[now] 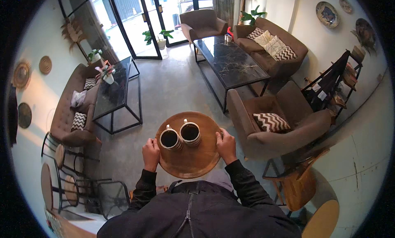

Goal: Serving coffee by placing cups on a wooden tray and carrying them from the counter to dining tables.

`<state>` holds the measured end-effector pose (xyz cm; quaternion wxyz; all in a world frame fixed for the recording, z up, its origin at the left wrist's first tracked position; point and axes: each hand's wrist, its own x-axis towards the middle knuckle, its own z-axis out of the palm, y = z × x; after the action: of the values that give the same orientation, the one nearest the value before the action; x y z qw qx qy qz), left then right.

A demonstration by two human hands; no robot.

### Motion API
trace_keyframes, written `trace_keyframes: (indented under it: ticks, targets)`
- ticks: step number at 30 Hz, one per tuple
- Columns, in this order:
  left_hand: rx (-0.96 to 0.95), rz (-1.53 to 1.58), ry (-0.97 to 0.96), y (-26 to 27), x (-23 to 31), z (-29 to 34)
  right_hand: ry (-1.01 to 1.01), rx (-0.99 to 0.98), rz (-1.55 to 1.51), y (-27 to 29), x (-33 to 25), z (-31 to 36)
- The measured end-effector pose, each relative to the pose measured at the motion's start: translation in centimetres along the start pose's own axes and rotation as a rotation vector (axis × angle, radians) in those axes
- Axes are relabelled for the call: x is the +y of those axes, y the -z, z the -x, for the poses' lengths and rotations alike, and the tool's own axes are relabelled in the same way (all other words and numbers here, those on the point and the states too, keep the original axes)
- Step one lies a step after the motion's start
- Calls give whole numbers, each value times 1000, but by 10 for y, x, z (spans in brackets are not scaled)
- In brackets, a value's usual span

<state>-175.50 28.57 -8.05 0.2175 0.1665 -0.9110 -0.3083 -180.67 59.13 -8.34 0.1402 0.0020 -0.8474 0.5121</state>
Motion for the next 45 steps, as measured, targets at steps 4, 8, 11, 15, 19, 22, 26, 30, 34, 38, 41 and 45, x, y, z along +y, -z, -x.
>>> trace_keyframes:
  ticks: [4, 8, 11, 15, 19, 22, 26, 30, 34, 38, 41, 45]
  targets:
    - [-26, 11, -34, -65, 4, -126, -10, 40, 37, -47, 15, -114]
    - [-33, 6, -76, -134, 11, -251, -34, 79, 107, -100, 46, -237]
    - [-41, 9, -79, -188, 14, -346, -19, 120, 92, -139, 60, -331]
    - [-72, 19, -75, -250, 15, -463, -33, 123, 109, -182, 71, -442]
    - [-112, 25, -98, -312, 20, -581, -50, 153, 165, -230, 93, -554]
    - [-159, 26, -121, -357, 23, -670, -69, 203, 177, -267, 105, -627]
    - [-186, 42, -196, -421, 24, -787, -119, 275, 159, -312, 105, -725]
    - [-263, 66, -242, -482, 47, -890, -190, 389, 117, -348, 128, -812]
    - [-324, 51, -331, -547, 70, -981, -254, 443, 139, -365, 146, -893]
    - [-373, 37, -401, -626, 98, -1059, -287, 503, 177, -376, 176, -971]
    - [-408, 64, -458, -689, 123, -1105, -314, 547, 215, -378, 206, -1023]
    - [-468, 66, -529, -772, 146, -1149, -310, 639, 253, -381, 258, -1084]
